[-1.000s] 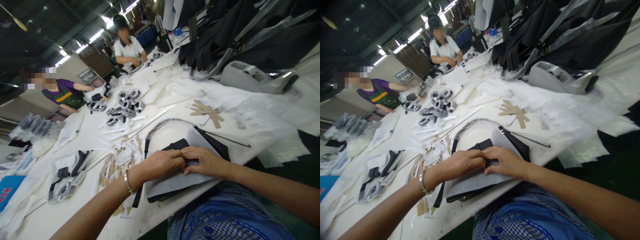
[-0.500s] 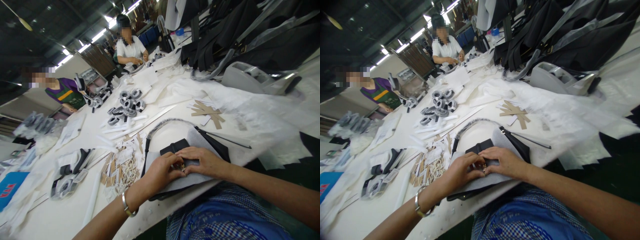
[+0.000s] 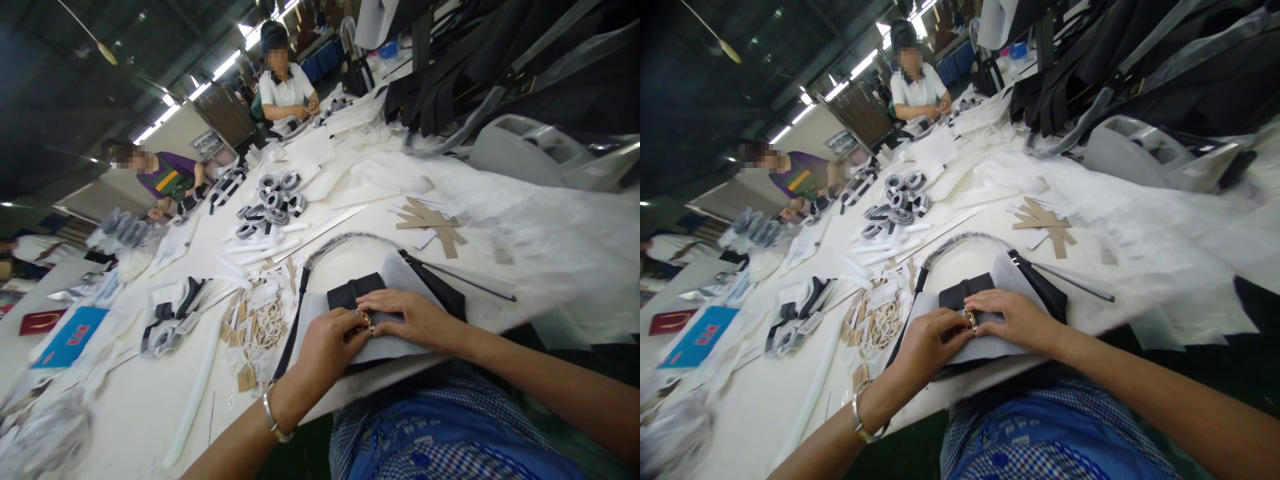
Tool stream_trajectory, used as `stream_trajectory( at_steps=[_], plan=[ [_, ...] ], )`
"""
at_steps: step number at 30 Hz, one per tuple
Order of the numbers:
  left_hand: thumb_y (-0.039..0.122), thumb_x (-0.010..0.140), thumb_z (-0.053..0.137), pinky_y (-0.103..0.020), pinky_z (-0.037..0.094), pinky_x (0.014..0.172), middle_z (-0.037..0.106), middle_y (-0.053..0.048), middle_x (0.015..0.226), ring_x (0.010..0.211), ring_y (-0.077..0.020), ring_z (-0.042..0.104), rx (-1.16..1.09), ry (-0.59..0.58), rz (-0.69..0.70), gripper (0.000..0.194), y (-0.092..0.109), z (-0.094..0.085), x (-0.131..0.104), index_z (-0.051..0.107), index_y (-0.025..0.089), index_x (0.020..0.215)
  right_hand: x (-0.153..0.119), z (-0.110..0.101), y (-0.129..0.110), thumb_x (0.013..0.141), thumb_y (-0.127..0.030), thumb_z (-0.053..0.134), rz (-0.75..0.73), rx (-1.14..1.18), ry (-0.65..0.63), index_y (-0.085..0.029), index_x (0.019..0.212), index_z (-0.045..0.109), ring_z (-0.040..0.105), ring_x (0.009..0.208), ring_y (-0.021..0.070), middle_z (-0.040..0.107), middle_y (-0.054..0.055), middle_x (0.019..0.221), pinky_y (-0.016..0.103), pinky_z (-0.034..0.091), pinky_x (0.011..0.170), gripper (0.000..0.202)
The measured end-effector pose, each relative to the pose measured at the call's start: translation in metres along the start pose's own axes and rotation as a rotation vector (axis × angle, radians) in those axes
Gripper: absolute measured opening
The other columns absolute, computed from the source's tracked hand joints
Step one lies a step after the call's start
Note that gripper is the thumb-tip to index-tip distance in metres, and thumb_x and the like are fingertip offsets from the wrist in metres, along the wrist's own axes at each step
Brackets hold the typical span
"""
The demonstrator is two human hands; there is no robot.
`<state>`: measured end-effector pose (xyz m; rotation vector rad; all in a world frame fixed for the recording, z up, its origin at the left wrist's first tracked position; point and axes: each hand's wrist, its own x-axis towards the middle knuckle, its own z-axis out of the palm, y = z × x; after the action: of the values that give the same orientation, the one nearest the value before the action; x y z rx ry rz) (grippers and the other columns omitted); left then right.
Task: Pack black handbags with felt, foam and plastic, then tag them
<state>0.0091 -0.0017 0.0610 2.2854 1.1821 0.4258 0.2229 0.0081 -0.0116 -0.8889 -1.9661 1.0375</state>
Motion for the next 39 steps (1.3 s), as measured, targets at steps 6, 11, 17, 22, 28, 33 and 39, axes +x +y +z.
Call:
stream_trajectory(
  at_steps=[6,11,17,22,28,33,39],
  plan=[
    [0.02,0.089,0.069,-0.026,0.053,0.082,0.07,-0.004,0.103,0.093,-0.0164,0.067,0.029,-0.08,0.064,0.019,0.001,-0.007,0.001,0.069,0.022,0.108,0.0,0.003,0.001,0.081,-0.027,0.078,-0.006,-0.015,0.024,-0.023,0.125,0.069,0.06,0.123,0.0237,0.067,0.005,0.131,0.039,0.045,0.11,0.045],
    [0.02,0.099,0.053,-0.027,0.052,0.088,0.068,-0.004,0.116,0.104,-0.0167,0.063,0.274,-0.327,0.385,0.022,-0.003,-0.029,0.017,0.065,0.022,0.118,0.001,0.001,-0.002,0.08,-0.024,0.079,-0.002,-0.034,0.02,-0.022,0.124,0.07,0.062,0.12,0.0247,0.068,0.007,0.129,0.04,0.047,0.108,0.045],
    [0.02,0.103,0.044,-0.03,0.054,0.087,0.071,-0.006,0.116,0.105,-0.0176,0.064,0.431,-0.426,0.747,0.024,-0.017,-0.042,0.037,0.064,0.017,0.117,0.001,0.001,0.0,0.08,-0.03,0.08,0.006,-0.02,0.023,-0.024,0.124,0.07,0.063,0.119,0.0246,0.069,0.005,0.126,0.04,0.048,0.107,0.046],
    [0.019,0.103,0.043,-0.028,0.055,0.081,0.073,-0.007,0.114,0.1,-0.0164,0.066,0.449,-0.371,0.873,0.024,-0.027,-0.04,0.042,0.065,0.015,0.112,0.002,0.001,-0.001,0.078,-0.026,0.082,0.026,-0.01,0.0,-0.023,0.126,0.068,0.062,0.12,0.0231,0.069,0.004,0.126,0.037,0.047,0.108,0.05],
    [0.018,0.103,0.044,-0.028,0.053,0.071,0.073,-0.005,0.103,0.084,-0.0148,0.064,0.493,-0.402,0.94,0.023,-0.023,-0.038,0.051,0.067,0.013,0.104,0.003,0.003,0.002,0.078,-0.024,0.082,0.031,-0.008,-0.006,-0.022,0.126,0.068,0.062,0.119,0.0222,0.07,0.005,0.125,0.036,0.047,0.108,0.05],
    [0.02,0.104,0.04,-0.027,0.053,0.073,0.071,-0.005,0.093,0.078,-0.0151,0.062,0.508,-0.425,0.978,0.03,-0.02,-0.033,0.058,0.068,0.013,0.095,0.002,0.004,0.005,0.08,-0.024,0.079,0.018,0.004,-0.007,-0.024,0.126,0.068,0.062,0.119,0.0223,0.07,0.004,0.125,0.038,0.048,0.107,0.047],
    [0.02,0.104,0.039,-0.028,0.054,0.079,0.071,-0.006,0.095,0.085,-0.0155,0.062,0.476,-0.443,0.955,0.03,-0.025,-0.031,0.056,0.067,0.014,0.096,0.002,0.003,0.004,0.083,-0.026,0.077,0.018,0.022,-0.011,-0.025,0.126,0.068,0.062,0.119,0.0231,0.07,0.004,0.124,0.04,0.047,0.108,0.045]
  ],
)
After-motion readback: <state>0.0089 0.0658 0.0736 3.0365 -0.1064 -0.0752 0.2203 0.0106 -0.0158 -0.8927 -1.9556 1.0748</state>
